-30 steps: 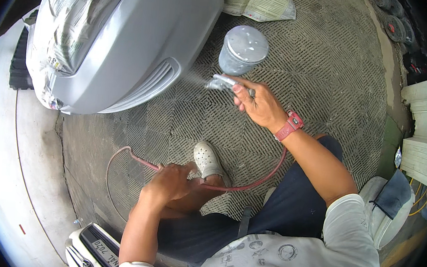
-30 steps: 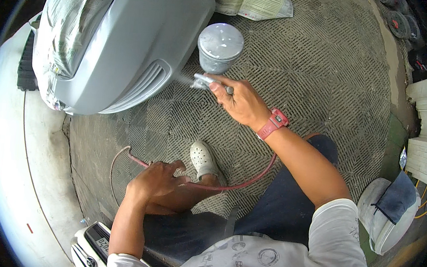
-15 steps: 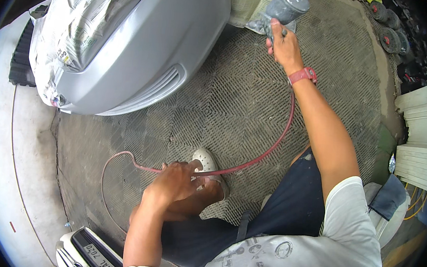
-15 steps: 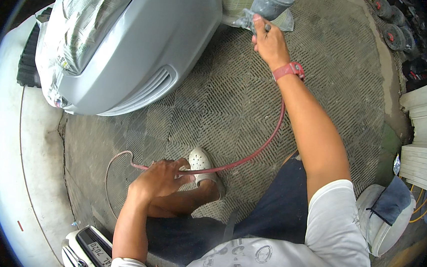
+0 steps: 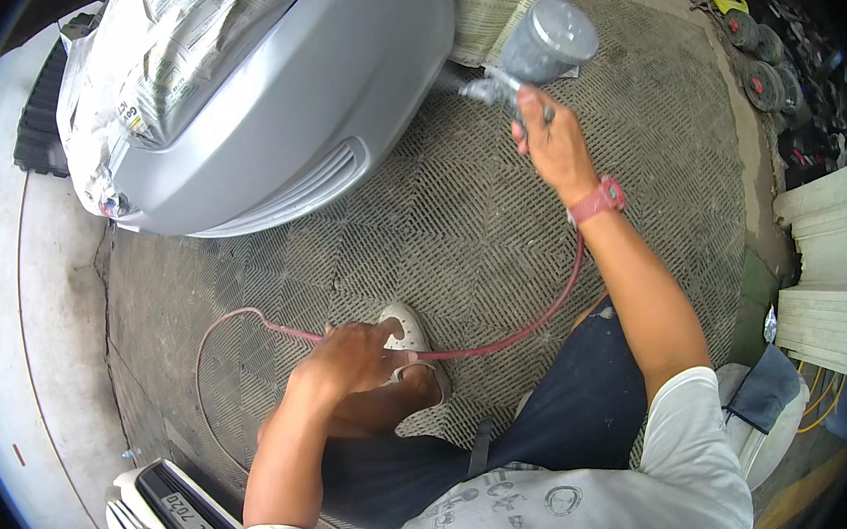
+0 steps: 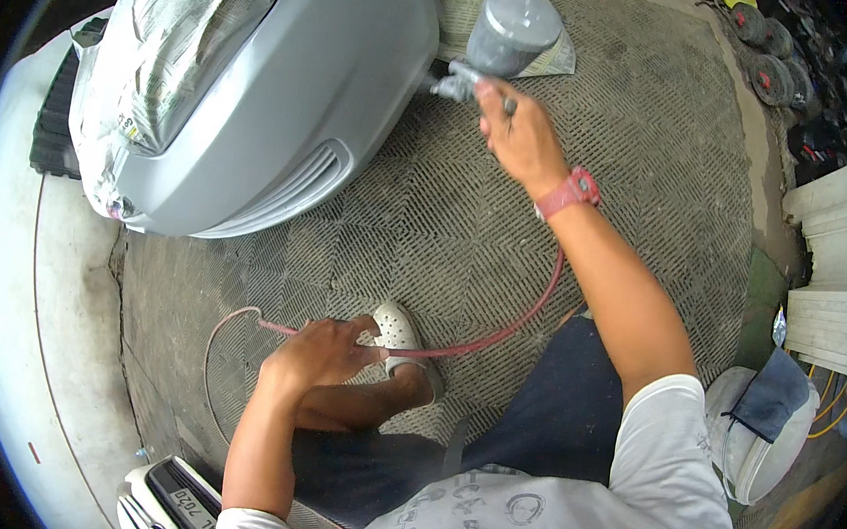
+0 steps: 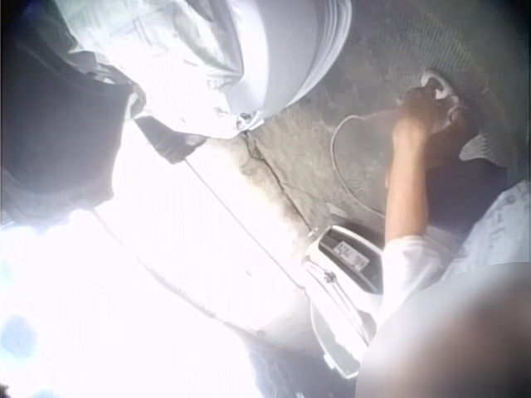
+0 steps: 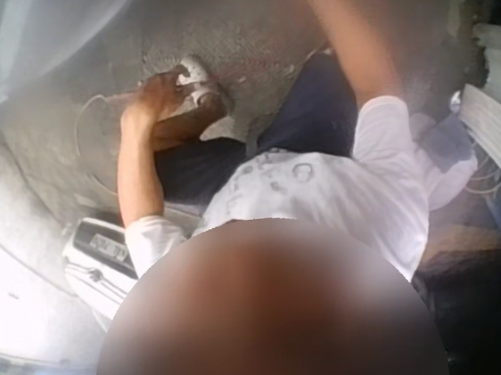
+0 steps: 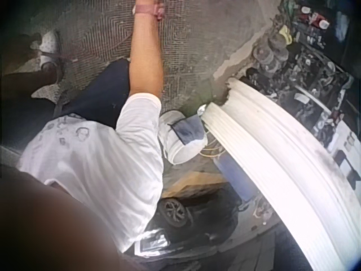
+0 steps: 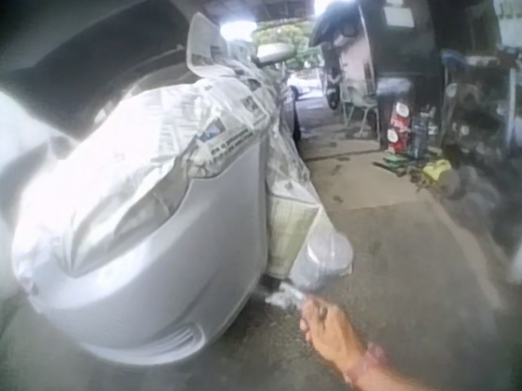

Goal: The person uses a spray gun to apply paint to a car bumper that is partially covered with newspaper. The person moves around the bumper, spraying different sections in steady passes.

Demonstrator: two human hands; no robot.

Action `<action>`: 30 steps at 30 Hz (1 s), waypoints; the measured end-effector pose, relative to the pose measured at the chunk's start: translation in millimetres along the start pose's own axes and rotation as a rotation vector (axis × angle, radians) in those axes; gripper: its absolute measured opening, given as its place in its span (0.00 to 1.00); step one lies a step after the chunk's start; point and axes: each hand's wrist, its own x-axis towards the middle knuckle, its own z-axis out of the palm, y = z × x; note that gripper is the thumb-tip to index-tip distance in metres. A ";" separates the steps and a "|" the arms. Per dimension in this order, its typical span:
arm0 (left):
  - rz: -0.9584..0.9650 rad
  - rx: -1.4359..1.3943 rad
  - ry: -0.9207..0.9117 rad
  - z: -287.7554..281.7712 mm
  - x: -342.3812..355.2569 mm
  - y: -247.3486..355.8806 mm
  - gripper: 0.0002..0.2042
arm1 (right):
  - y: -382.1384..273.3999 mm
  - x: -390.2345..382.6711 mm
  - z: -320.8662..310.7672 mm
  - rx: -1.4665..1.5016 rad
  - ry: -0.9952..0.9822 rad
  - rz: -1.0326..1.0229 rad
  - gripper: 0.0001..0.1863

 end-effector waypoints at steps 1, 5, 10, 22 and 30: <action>-0.016 -0.008 -0.017 -2.6 0.1 2.0 0.32 | -2.6 -13.0 2.8 -0.024 -0.043 0.001 0.32; -0.092 0.006 -0.098 -12.3 2.0 7.9 0.33 | -12.1 -55.5 14.9 0.011 -0.208 0.005 0.31; -0.081 -0.012 -0.099 -13.3 4.7 9.9 0.33 | -9.3 -51.9 16.6 0.124 -0.310 0.081 0.30; -0.071 0.016 -0.045 3.4 8.1 -11.0 0.35 | 11.3 56.5 -6.4 -0.124 0.269 0.010 0.33; 0.070 0.468 0.271 -37.8 134.7 2.5 0.38 | 15.1 -39.3 13.6 0.160 0.194 -0.075 0.28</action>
